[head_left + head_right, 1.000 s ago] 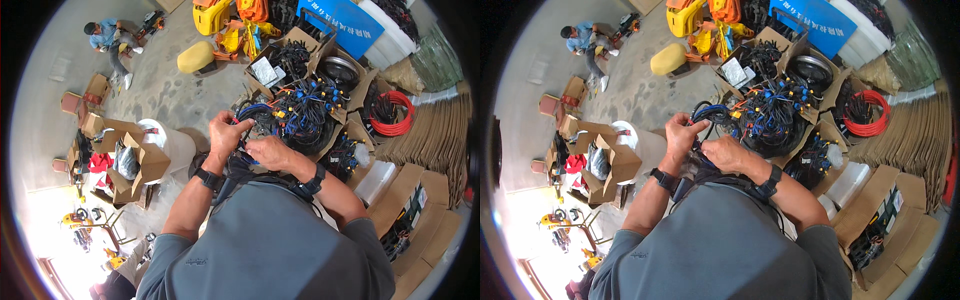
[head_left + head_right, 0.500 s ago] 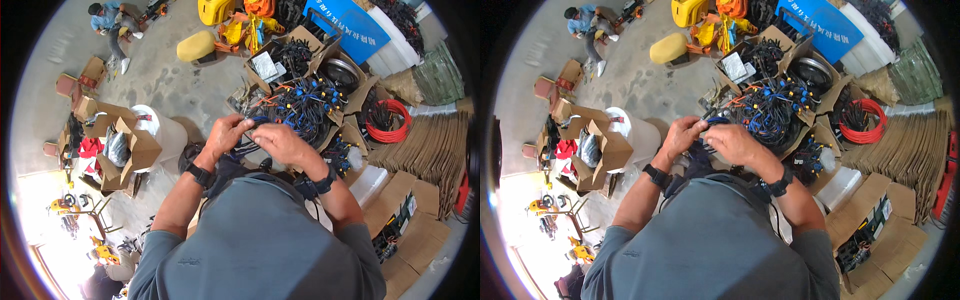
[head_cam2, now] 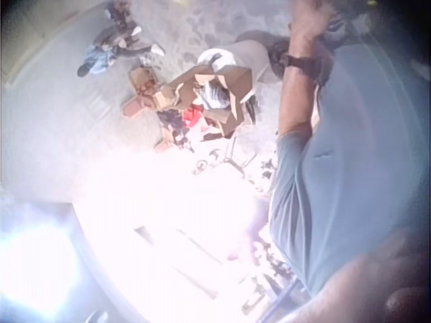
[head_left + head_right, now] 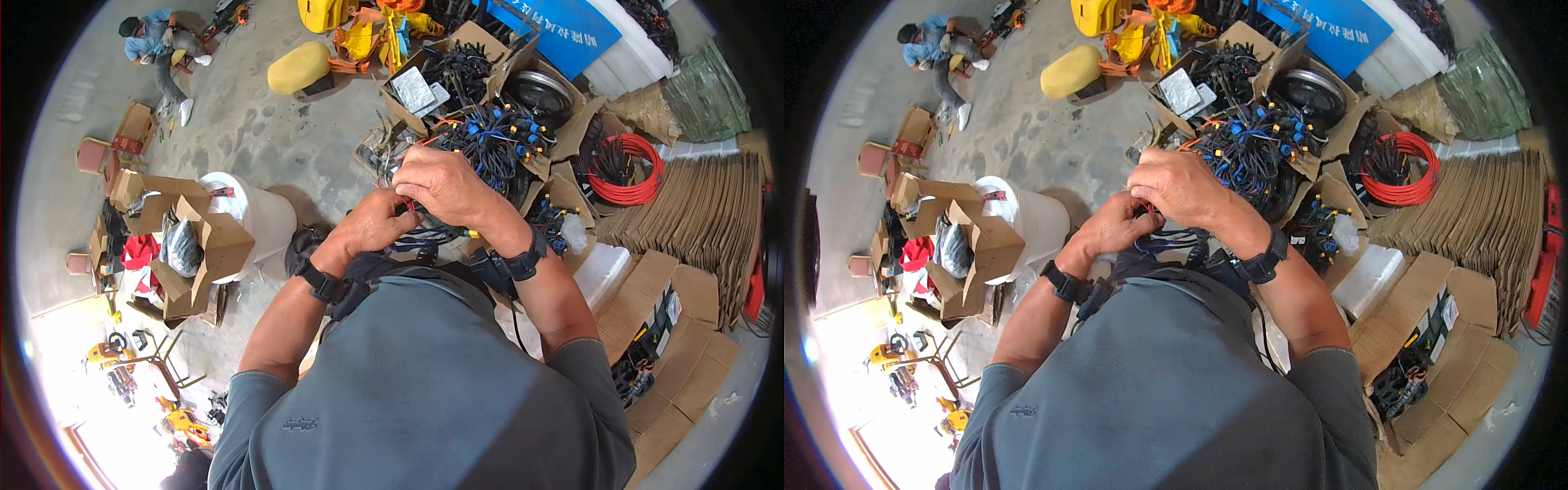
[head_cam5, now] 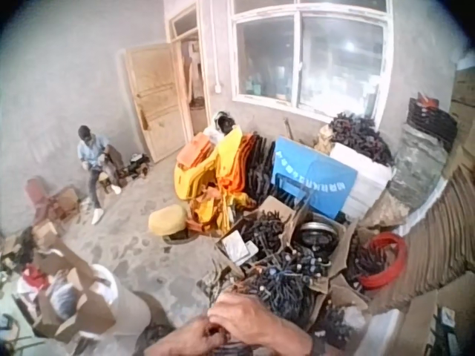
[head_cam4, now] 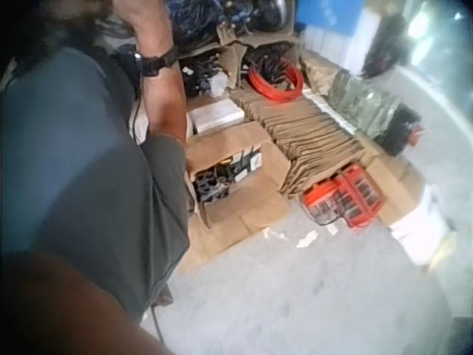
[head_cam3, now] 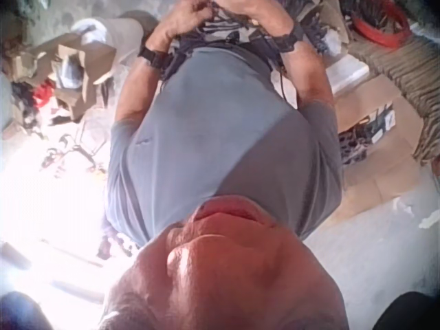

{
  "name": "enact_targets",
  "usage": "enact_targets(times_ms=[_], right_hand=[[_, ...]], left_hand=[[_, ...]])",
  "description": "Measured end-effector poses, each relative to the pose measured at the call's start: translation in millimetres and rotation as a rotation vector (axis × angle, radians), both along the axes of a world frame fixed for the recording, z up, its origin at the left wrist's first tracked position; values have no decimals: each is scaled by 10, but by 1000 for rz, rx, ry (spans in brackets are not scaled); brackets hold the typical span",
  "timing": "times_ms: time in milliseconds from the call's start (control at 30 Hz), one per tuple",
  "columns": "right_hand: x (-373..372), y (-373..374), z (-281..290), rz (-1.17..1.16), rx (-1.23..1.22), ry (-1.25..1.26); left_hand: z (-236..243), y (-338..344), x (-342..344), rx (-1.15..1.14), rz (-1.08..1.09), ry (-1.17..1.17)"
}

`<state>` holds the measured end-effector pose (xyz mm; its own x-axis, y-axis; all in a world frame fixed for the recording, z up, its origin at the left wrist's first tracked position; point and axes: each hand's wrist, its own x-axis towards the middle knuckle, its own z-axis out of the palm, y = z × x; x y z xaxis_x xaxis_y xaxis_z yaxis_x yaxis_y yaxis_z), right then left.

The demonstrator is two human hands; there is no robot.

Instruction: Inspecting and sorting various electronic cables and wiring harnesses.

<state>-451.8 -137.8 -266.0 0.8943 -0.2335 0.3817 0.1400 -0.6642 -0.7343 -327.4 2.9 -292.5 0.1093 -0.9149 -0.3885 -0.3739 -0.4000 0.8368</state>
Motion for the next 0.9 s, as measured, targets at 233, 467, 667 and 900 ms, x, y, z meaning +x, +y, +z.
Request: enact_targets(times_ms=[233, 467, 667, 900], right_hand=[[-106, -76, 7, -89, 86, -46], [-111, -153, -175, -144, 385, 82], [-52, -171, -329, -258, 517, 42], [0, -378, -507, -75, 547, 337]], left_hand=[[293, -30, -16, -88, 46, -44], [244, -52, -69, -141, 30, 28], [179, -72, -116, -364, 193, -286], [178, -115, -115, -589, -23, -503]])
